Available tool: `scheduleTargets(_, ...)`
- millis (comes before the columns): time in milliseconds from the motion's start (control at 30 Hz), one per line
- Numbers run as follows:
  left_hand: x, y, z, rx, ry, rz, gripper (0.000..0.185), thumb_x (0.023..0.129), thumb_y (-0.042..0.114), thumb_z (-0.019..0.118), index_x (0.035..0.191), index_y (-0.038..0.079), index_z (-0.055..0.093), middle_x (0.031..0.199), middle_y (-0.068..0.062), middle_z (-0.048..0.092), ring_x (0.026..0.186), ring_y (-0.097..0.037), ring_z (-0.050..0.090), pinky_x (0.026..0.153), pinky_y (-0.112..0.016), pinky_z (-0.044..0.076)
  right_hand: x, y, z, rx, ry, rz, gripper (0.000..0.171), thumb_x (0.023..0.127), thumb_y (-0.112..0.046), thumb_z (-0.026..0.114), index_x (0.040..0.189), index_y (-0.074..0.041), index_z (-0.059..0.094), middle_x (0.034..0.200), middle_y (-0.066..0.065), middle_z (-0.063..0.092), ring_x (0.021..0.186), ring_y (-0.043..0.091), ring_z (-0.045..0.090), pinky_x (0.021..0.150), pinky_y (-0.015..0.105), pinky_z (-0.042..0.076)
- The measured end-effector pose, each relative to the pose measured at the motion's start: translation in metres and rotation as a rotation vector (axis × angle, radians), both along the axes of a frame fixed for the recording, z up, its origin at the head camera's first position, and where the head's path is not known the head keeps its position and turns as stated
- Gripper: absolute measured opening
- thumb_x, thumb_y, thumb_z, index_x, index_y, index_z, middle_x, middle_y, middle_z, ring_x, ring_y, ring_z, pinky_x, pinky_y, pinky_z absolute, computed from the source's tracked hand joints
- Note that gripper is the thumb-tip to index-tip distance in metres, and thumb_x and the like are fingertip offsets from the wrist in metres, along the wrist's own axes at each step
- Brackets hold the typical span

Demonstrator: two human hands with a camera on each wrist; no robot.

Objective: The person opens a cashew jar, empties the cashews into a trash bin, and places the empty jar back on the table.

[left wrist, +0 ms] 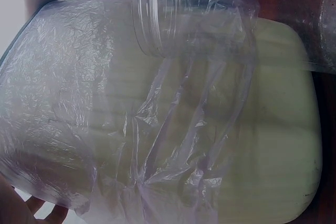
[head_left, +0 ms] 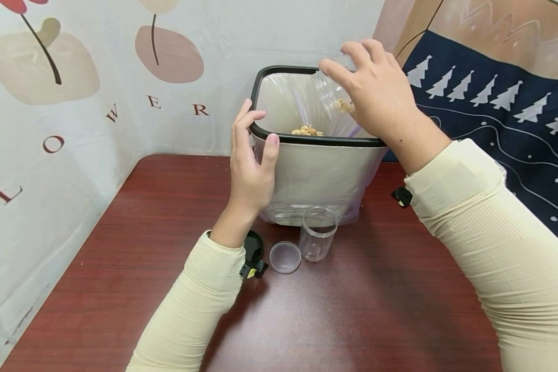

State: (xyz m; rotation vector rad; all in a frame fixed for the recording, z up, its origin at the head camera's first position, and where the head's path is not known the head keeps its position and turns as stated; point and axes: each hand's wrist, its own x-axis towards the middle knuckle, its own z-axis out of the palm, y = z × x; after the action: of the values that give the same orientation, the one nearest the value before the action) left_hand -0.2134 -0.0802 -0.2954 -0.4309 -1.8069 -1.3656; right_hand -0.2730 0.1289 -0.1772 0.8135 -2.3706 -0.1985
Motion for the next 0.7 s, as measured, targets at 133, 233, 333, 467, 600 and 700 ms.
scheduleTargets(133, -0.0005, -0.0003, 0.0, 0.0, 0.001, -0.001, 0.047, 0.097, 0.036, 0.049, 0.134, 0.006, 0.048, 0.158, -0.014, 0.036, 0.148, -0.01, 0.032, 0.108, -0.038, 0.038, -0.001, 0.0, -0.0004, 0.004, 0.023, 0.027, 0.07, 0.081, 0.006, 0.072, 0.141, -0.019, 0.047, 0.149, 0.022, 0.042, 0.139, 0.044, 0.037, 0.108, 0.06, 0.04)
scheduleTargets(233, -0.0007, -0.0004, 0.0002, -0.001, 0.003, -0.001, 0.047, 0.097, 0.036, 0.049, 0.133, 0.006, 0.048, 0.158, -0.014, 0.036, 0.148, -0.01, 0.032, 0.108, -0.038, 0.038, -0.0014, -0.0005, -0.0005, 0.006, 0.033, 0.042, 0.069, 0.081, 0.008, 0.071, 0.141, -0.019, 0.048, 0.149, 0.022, 0.043, 0.139, 0.044, 0.038, 0.108, 0.06, 0.039)
scheduleTargets(333, -0.0005, -0.0003, 0.0001, -0.001, 0.004, 0.0, 0.047, 0.097, 0.036, 0.049, 0.133, 0.006, 0.048, 0.158, -0.014, 0.036, 0.148, -0.01, 0.032, 0.106, -0.038, 0.038, -0.0014, -0.0008, -0.0005, 0.012, 0.049, 0.056, 0.068, 0.082, 0.008, 0.07, 0.14, -0.019, 0.048, 0.148, 0.022, 0.044, 0.138, 0.044, 0.038, 0.109, 0.06, 0.038)
scheduleTargets(467, -0.0004, -0.0004, 0.0, -0.001, 0.0, 0.001, 0.047, 0.097, 0.036, 0.049, 0.134, 0.006, 0.048, 0.158, -0.013, 0.036, 0.148, -0.009, 0.032, 0.104, -0.039, 0.04, -0.0008, -0.0018, -0.0002, 0.031, 0.08, 0.073, 0.062, 0.086, 0.01, 0.063, 0.139, -0.019, 0.048, 0.146, 0.021, 0.045, 0.138, 0.044, 0.038, 0.109, 0.06, 0.039)
scheduleTargets(600, -0.0003, -0.0004, -0.0003, 0.0, 0.0, 0.002, 0.047, 0.097, 0.036, 0.049, 0.134, 0.007, 0.048, 0.158, -0.012, 0.036, 0.147, -0.009, 0.033, 0.103, -0.041, 0.041, 0.0002, -0.0029, 0.0003, 0.046, 0.086, 0.07, 0.06, 0.088, 0.011, 0.06, 0.139, -0.019, 0.049, 0.147, 0.021, 0.044, 0.14, 0.044, 0.037, 0.111, 0.059, 0.038)
scheduleTargets(700, -0.0003, -0.0004, -0.0003, -0.001, 0.004, 0.002, 0.047, 0.097, 0.036, 0.049, 0.134, 0.007, 0.048, 0.158, -0.012, 0.036, 0.147, -0.009, 0.033, 0.104, -0.042, 0.041, 0.0008, -0.003, 0.0006, 0.053, 0.081, 0.062, 0.062, 0.087, 0.01, 0.062, 0.14, -0.019, 0.048, 0.148, 0.021, 0.044, 0.14, 0.044, 0.037, 0.111, 0.059, 0.037)
